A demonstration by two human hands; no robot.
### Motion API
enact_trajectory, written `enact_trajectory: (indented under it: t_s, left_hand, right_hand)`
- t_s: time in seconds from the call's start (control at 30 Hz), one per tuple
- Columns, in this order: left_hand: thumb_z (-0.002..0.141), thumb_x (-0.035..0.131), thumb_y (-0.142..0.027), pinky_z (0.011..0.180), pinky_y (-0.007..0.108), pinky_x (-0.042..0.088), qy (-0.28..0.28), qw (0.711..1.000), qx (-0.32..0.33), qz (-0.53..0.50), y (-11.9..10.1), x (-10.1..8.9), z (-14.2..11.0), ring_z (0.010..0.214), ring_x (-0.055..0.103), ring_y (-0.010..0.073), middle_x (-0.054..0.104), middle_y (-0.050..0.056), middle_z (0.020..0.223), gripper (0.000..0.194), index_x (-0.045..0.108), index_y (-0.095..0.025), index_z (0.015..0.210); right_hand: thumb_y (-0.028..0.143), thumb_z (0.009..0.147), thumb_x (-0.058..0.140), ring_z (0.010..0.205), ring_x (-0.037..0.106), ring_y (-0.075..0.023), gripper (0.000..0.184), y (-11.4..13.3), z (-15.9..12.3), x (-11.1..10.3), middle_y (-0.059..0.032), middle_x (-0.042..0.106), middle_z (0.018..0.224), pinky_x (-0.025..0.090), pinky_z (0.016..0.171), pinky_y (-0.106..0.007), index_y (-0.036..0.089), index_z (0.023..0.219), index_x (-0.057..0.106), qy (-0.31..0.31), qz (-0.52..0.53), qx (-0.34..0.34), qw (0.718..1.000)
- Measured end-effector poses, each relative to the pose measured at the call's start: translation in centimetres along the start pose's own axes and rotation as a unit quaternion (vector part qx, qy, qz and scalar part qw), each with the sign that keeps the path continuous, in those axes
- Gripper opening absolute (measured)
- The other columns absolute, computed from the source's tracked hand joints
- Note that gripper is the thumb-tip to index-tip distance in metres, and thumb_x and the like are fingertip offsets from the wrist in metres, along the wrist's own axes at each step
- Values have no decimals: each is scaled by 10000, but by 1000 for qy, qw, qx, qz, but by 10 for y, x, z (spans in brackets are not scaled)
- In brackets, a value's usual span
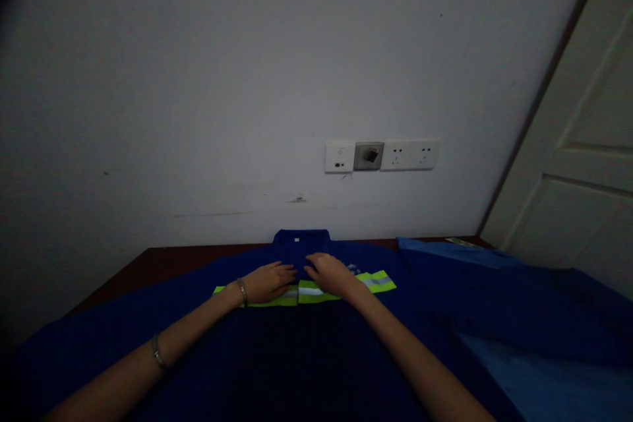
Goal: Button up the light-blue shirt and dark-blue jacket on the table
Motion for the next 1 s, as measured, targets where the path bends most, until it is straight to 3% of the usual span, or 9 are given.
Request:
enact_trajectory:
  t_s: [0.2,0.37,0.63,1.0]
  left_hand:
    - [888,378,-365,1068,406,192,14,1000,-27,-9,-3,18,-19,1325,226,215,292,76,1428,463,352,-229,1330]
    - [910,296,-409,1066,452,165,16,998,-43,-33,-3,22,-27,1348,143,216,201,45,1464,506,204,-283,1391]
    - [915,208,-454,1063,485,150,14,998,-56,-31,-2,31,-26,1352,120,211,173,24,1473,498,189,-305,1390]
    - [909,252,-451,1070,474,138,-3,997,-62,-40,1,36,-28,1350,127,212,181,24,1471,499,205,-314,1387]
  right_hand:
    - [367,881,381,1284,318,-225,505,12,-39,33,-147,370,1377,297,1040,-400,120,1320,400,-38,-1,-50,998]
    - [437,887,336,1320,235,-224,544,19,-54,45,-105,311,1417,215,1066,-453,178,1365,328,3,-19,-36,999]
    - [496,886,275,1322,227,-221,580,20,-54,47,-101,299,1423,166,1074,-448,180,1370,319,40,-31,-15,999]
    - [500,885,274,1322,231,-214,584,19,-54,49,-107,299,1420,155,1072,-436,170,1364,330,41,-41,-12,998]
Point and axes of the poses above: each hand's wrist, its own z-axis towards the middle knuckle, its own x-axis out of the palm, y = z × x, the point moved 2 cm from there along z, towards the middle knuckle
